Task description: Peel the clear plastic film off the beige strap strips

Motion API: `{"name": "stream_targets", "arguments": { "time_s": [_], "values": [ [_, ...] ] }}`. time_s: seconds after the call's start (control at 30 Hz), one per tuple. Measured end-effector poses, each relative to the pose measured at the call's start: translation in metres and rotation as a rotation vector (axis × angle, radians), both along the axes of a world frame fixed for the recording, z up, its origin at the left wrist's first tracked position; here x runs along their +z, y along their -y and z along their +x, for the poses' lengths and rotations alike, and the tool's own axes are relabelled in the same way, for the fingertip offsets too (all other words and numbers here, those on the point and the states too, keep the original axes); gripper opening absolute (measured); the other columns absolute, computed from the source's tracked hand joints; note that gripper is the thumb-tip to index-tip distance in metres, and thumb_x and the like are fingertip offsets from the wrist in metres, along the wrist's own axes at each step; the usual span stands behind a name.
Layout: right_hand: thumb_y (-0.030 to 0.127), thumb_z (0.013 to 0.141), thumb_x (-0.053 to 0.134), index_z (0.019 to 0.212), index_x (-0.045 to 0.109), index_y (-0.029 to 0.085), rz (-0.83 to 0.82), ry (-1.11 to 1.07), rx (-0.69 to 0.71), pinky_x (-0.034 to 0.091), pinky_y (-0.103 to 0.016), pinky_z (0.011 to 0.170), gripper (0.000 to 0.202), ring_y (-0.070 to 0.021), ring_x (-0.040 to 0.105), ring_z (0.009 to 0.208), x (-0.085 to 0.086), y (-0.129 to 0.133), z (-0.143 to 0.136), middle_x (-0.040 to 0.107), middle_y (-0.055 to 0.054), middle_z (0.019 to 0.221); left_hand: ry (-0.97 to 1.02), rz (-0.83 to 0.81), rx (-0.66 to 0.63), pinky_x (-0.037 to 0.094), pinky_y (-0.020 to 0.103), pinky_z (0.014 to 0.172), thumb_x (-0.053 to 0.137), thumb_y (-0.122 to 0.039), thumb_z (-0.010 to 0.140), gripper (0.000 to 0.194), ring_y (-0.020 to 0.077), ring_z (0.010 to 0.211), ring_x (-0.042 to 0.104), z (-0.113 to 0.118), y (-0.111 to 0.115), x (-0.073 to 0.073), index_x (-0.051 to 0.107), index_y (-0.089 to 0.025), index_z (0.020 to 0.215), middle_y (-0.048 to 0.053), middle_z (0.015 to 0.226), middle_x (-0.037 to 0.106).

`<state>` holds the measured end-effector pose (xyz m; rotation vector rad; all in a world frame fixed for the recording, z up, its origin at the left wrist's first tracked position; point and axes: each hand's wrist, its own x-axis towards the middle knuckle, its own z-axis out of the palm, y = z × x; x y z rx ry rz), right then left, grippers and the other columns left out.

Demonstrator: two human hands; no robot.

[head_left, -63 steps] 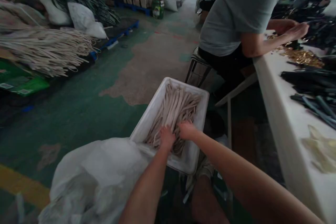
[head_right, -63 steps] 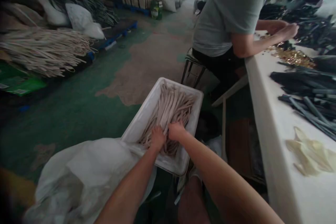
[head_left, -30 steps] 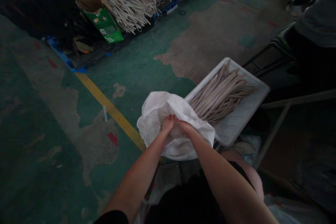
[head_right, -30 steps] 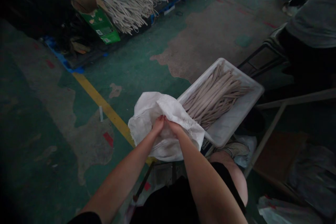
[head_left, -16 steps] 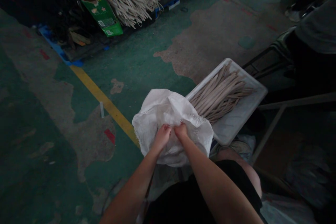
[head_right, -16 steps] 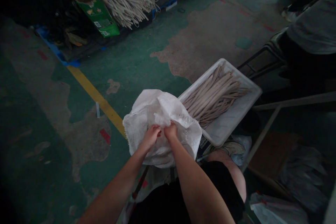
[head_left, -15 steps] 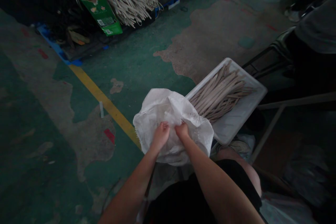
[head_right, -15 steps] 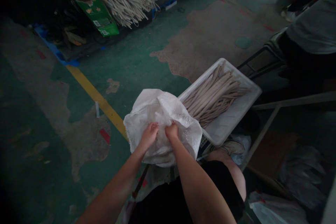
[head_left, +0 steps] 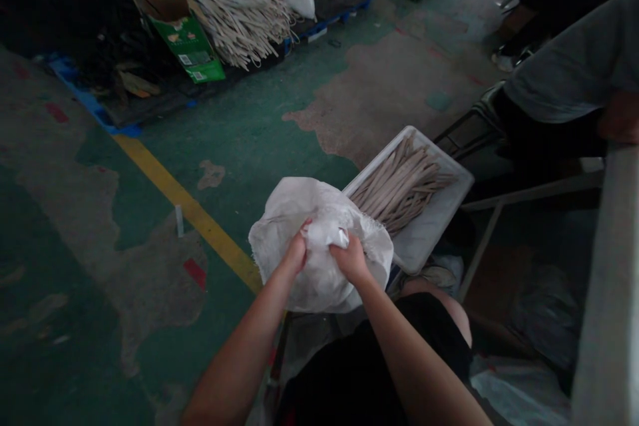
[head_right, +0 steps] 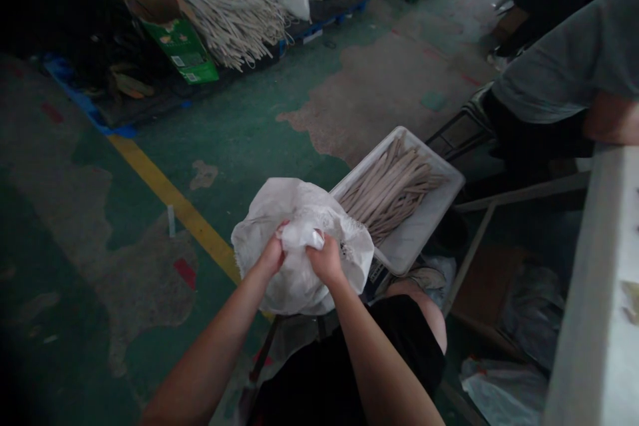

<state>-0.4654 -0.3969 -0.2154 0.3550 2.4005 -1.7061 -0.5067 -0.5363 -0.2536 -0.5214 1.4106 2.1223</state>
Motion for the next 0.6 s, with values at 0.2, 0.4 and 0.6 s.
{"name": "stream_targets", "arguments": {
  "time_s": [0.2,0.4,0.6],
  "values": [
    [0.017,0.075,0.054,0.083,0.062,0.024,-0.069,-0.034,-0.033,0.053,-0.033,0.078,0.014,-0.0238,0.064,0.086,0.054,0.026,0.009,0.07,-0.002,0.087,0.014,-0.179,0.088,0.059,0.034,0.074,0.035,-0.048,0.09,0.049,0.0218,0.083,0.071,0.038,-0.001,0.056,0.069,-0.015,0.102,0.007,0.076,0.072],
    [0.013,0.072,0.052,0.094,0.066,0.026,-0.198,-0.196,0.014,0.053,-0.035,0.088,0.029,-0.0231,0.067,0.092,0.102,0.052,0.034,0.071,0.001,0.094,-0.102,-0.114,0.353,0.059,0.033,0.081,0.045,-0.04,0.086,0.041,0.0221,0.092,0.072,0.07,0.015,0.123,0.067,-0.017,0.112,0.005,0.09,0.075],
    [0.014,0.077,0.052,0.111,0.061,0.027,-0.235,-0.242,-0.032,0.055,-0.033,0.086,0.037,-0.0219,0.067,0.095,0.125,0.065,0.076,0.071,0.001,0.106,-0.156,-0.116,0.405,0.06,0.035,0.084,0.045,-0.05,0.091,0.047,0.0246,0.099,0.071,0.11,0.017,0.165,0.064,-0.019,0.121,0.007,0.105,0.074]
  ]
}}
